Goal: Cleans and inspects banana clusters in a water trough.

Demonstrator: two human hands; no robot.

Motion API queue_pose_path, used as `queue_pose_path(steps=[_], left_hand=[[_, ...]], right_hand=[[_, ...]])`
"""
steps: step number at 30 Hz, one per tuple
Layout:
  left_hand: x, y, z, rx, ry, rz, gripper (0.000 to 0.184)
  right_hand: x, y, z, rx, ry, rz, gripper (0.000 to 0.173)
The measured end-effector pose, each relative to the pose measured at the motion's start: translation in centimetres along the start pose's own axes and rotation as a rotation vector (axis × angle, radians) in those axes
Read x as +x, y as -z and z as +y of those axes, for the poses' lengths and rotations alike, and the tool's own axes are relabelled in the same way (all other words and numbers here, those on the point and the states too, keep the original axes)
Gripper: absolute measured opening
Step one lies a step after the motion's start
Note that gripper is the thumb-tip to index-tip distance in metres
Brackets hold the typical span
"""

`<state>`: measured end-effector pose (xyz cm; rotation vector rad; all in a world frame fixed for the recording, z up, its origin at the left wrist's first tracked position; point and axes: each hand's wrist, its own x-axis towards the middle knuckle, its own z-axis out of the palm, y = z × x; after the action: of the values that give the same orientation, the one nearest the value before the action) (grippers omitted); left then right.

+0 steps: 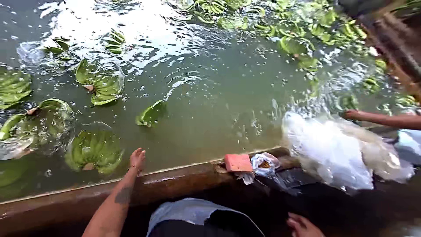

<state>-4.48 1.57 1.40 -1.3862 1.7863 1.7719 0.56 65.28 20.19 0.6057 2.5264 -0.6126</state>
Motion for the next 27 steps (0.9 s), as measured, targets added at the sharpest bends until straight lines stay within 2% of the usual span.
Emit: queue_pose_path(steps=[2,5,8,11,13,16,18,20,23,24,26,27], left_hand=[[0.9,-1.3,2.1,0.022,-0.079,0.063,0.061],[2.9,-3.0,5.1,0.175,-0.240,0.176,0.081],[6.0,-4.4,8.3,0.262,-0.353,0.313,0.099],[10.2,-5.2,11.2,0.348,-0.311,0.377,0.109],[12.8,-6.0,12.2,0.374,-0.201,0.412,0.107],[14.8,-6.0,12.1,0.355,-0.044,0.437,0.076],[16.6,-5.1,11.1,0.190,0.113,0.317,0.068],[16.9,-4.4,10.4,-0.095,0.230,0.178,0.066],[14.6,-4.9,9.3,-0.543,0.194,-0.107,0.066],[13.8,-5.4,8.9,-0.645,0.163,-0.178,0.058],[11.7,-6.6,8.6,-0.717,0.111,-0.231,0.026],[10.3,-7.1,8.7,-0.636,0.086,-0.226,0.027]], right_hand=[[5.7,1.8,-8.0,-0.042,0.093,0.006,0.037],[9.6,2.1,-17.9,-0.047,0.295,0.030,0.034],[11.6,0.2,-23.6,-0.077,0.393,-0.094,0.033],[13.4,-3.0,-26.8,-0.157,0.452,-0.330,0.033],[14.8,-4.8,-27.3,-0.206,0.489,-0.444,0.033],[16.5,-5.8,-26.6,-0.229,0.451,-0.490,0.032],[17.6,-5.3,-25.4,-0.178,0.406,-0.413,0.031],[18.3,-5.0,-24.0,-0.103,0.338,-0.330,0.031],[18.0,-4.2,-22.4,-0.056,0.254,-0.259,0.033],[17.8,-4.0,-22.0,-0.049,0.247,-0.249,0.033],[17.0,-4.1,-21.3,-0.051,0.247,-0.263,0.032],[16.5,-4.2,-21.2,-0.055,0.250,-0.279,0.032]])
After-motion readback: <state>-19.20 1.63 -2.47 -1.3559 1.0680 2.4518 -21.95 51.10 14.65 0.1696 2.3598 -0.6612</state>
